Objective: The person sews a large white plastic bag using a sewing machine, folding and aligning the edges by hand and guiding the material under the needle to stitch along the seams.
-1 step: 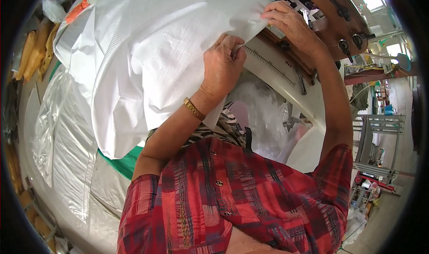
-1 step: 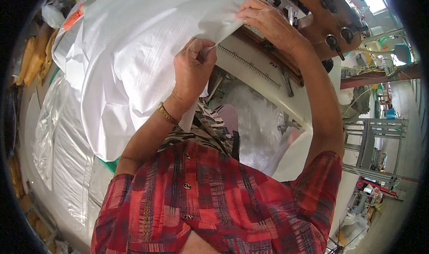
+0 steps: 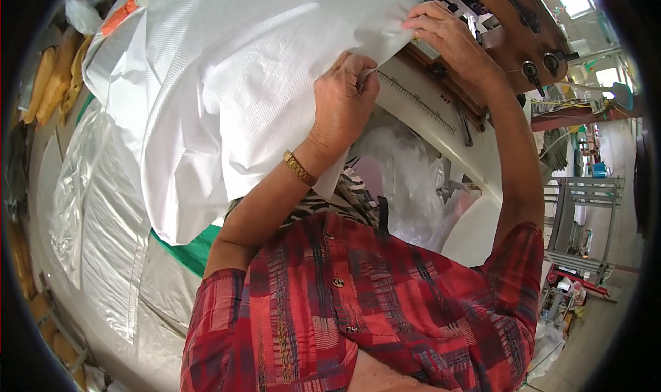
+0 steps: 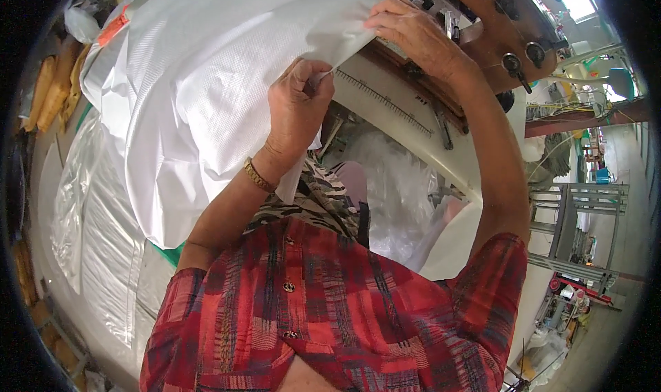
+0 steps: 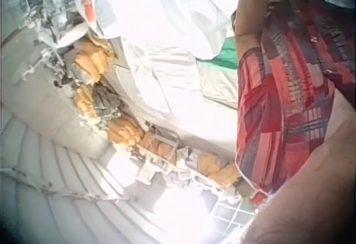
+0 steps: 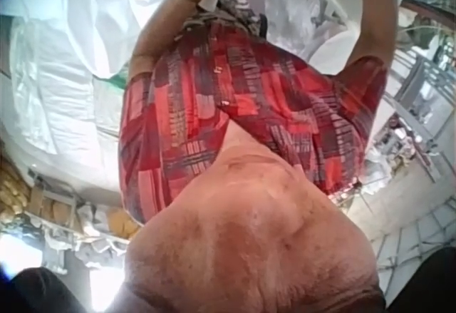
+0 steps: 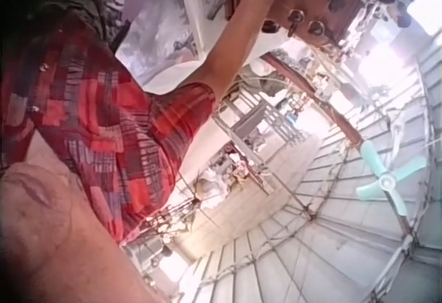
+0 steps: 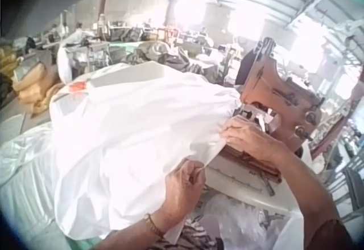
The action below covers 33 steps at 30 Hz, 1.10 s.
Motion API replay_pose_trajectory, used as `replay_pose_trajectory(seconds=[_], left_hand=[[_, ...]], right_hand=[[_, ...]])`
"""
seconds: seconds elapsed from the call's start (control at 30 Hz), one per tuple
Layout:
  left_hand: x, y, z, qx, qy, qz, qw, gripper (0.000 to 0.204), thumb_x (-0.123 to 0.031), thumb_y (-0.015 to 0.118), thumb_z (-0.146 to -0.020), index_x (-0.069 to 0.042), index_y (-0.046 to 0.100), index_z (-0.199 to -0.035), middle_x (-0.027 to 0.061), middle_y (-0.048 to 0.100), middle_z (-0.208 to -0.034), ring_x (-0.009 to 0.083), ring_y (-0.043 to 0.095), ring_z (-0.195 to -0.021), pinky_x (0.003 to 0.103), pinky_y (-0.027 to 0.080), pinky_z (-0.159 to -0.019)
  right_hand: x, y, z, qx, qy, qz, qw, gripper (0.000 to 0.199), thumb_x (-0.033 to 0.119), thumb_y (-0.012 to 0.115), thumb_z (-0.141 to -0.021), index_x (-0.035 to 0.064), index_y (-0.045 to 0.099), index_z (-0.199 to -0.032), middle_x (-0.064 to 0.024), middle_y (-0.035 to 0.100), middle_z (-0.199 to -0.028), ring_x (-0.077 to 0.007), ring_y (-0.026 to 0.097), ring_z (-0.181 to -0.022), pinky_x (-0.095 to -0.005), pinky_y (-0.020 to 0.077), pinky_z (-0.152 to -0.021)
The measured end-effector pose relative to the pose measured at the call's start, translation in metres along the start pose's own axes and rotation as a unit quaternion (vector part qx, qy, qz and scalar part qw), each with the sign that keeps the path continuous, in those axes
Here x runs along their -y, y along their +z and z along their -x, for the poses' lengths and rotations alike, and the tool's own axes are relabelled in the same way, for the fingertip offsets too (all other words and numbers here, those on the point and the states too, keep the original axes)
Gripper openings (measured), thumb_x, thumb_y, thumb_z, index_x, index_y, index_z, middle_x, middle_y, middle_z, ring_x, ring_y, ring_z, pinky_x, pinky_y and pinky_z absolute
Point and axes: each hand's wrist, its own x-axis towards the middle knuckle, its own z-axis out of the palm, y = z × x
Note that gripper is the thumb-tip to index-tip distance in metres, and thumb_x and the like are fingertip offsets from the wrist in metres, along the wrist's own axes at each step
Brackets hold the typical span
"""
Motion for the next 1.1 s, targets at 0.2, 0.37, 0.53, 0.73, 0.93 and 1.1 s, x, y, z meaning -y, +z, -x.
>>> replay_pose_trajectory(seconds=[0.2, 0.37, 0.53, 0.73, 0.93, 1.1], left_hand=[[0.002, -0.001, 0.0, -0.002, -0.001, -0.006, 1.0, 0.011, -0.001, 0.066, -0.08, -0.003, 0.059, -0.088, 0.0129, 0.063, -0.083, 0.0324, 0.063, -0.068, 0.039, 0.05, -0.061], [0.003, -0.001, 0.001, 0.01, -0.028, 0.022, 0.999, 0.01, -0.002, 0.067, -0.081, -0.002, 0.06, -0.088, 0.0135, 0.063, -0.083, 0.032, 0.063, -0.068, 0.038, 0.051, -0.062], [0.002, -0.003, -0.001, 0.018, -0.023, 0.02, 0.999, 0.01, -0.004, 0.067, -0.084, -0.001, 0.059, -0.086, 0.0138, 0.062, -0.081, 0.033, 0.063, -0.068, 0.039, 0.05, -0.061], [0.0, -0.003, -0.004, 0.016, -0.022, 0.004, 1.0, 0.01, -0.006, 0.066, -0.087, -0.001, 0.057, -0.084, 0.0142, 0.062, -0.08, 0.0335, 0.062, -0.067, 0.04, 0.049, -0.061], [0.007, -0.005, -0.003, 0.033, -0.05, 0.023, 0.998, 0.008, -0.004, 0.063, -0.087, -0.001, 0.056, -0.084, 0.0148, 0.061, -0.078, 0.0337, 0.062, -0.068, 0.039, 0.049, -0.061], [0.014, -0.002, 0.002, 0.039, -0.059, 0.035, 0.997, 0.002, -0.003, 0.061, -0.089, -0.002, 0.059, -0.089, 0.0156, 0.062, -0.079, 0.0339, 0.062, -0.069, 0.038, 0.049, -0.062]], right_hand=[[-0.008, 0.002, 0.001, 0.011, -0.059, 0.066, 0.996, 0.024, 0.015, 0.047, -0.094, 0.0007, 0.064, -0.105, -0.0118, 0.058, -0.108, -0.029, 0.055, -0.105, -0.0382, 0.0441, -0.095], [-0.008, 0.003, 0.0, -0.004, -0.048, 0.052, 0.997, 0.019, 0.012, 0.048, -0.095, -0.0021, 0.06, -0.1, -0.0116, 0.057, -0.108, -0.0278, 0.055, -0.104, -0.0362, 0.0435, -0.093], [-0.002, 0.009, -0.001, -0.02, -0.015, 0.069, 0.997, 0.022, 0.016, 0.05, -0.093, 0.0001, 0.062, -0.101, -0.0112, 0.057, -0.108, -0.029, 0.055, -0.105, -0.0388, 0.045, -0.094], [-0.005, 0.013, -0.002, -0.019, -0.012, 0.12, 0.993, 0.019, 0.015, 0.051, -0.091, 0.0016, 0.061, -0.099, -0.0109, 0.056, -0.107, -0.0285, 0.054, -0.105, -0.0399, 0.0446, -0.094], [-0.007, 0.009, -0.006, -0.009, -0.052, 0.126, 0.991, 0.02, 0.017, 0.048, -0.092, 0.0008, 0.058, -0.097, -0.0123, 0.055, -0.1, -0.0303, 0.053, -0.099, -0.0401, 0.0427, -0.09], [-0.007, 0.011, -0.009, -0.025, -0.072, 0.105, 0.992, 0.02, 0.018, 0.048, -0.095, -0.0008, 0.054, -0.094, -0.0137, 0.053, -0.093, -0.0311, 0.051, -0.093, -0.0397, 0.0407, -0.087]])
